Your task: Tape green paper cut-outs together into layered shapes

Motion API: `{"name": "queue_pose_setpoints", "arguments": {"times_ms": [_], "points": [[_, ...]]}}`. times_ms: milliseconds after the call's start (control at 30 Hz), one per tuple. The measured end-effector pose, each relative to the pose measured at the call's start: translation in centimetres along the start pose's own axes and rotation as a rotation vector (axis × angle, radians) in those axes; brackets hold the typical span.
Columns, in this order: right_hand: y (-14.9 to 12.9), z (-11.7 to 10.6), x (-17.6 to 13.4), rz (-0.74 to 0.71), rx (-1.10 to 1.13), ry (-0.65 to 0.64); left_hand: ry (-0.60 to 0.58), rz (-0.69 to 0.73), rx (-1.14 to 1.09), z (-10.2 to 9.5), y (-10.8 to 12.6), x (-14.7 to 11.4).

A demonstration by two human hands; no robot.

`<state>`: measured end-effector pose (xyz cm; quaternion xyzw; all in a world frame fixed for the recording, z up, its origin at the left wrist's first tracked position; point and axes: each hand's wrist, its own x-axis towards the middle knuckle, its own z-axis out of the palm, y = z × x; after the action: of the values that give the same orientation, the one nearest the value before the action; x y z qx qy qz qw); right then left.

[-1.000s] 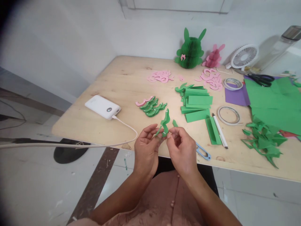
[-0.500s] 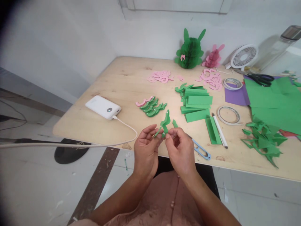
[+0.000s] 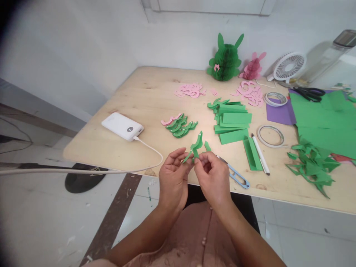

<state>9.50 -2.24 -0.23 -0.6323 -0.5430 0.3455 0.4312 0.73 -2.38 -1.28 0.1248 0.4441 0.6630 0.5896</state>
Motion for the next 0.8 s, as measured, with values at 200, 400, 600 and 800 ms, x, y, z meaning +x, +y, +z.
{"name": "queue_pose_setpoints", "arguments": {"times_ms": [200,400,600,800], "points": [[-0.01,0.01,0.04,0.012,-0.004,0.008,-0.018,-0.013,-0.005,-0.07,0.2,-0.05],[-0.18,-0.09,0.03,0.013,0.003,0.002,-0.044,-0.048,0.006,0.06,0.37,-0.14],[-0.02,-0.23,-0.05,0.025,-0.015,-0.012,-0.051,-0.049,0.022,0.15,0.09,-0.1],[0.17,-0.3,-0.12,0.029,-0.007,-0.014,-0.036,-0.008,0.047,0.26,-0.11,-0.22]]}}
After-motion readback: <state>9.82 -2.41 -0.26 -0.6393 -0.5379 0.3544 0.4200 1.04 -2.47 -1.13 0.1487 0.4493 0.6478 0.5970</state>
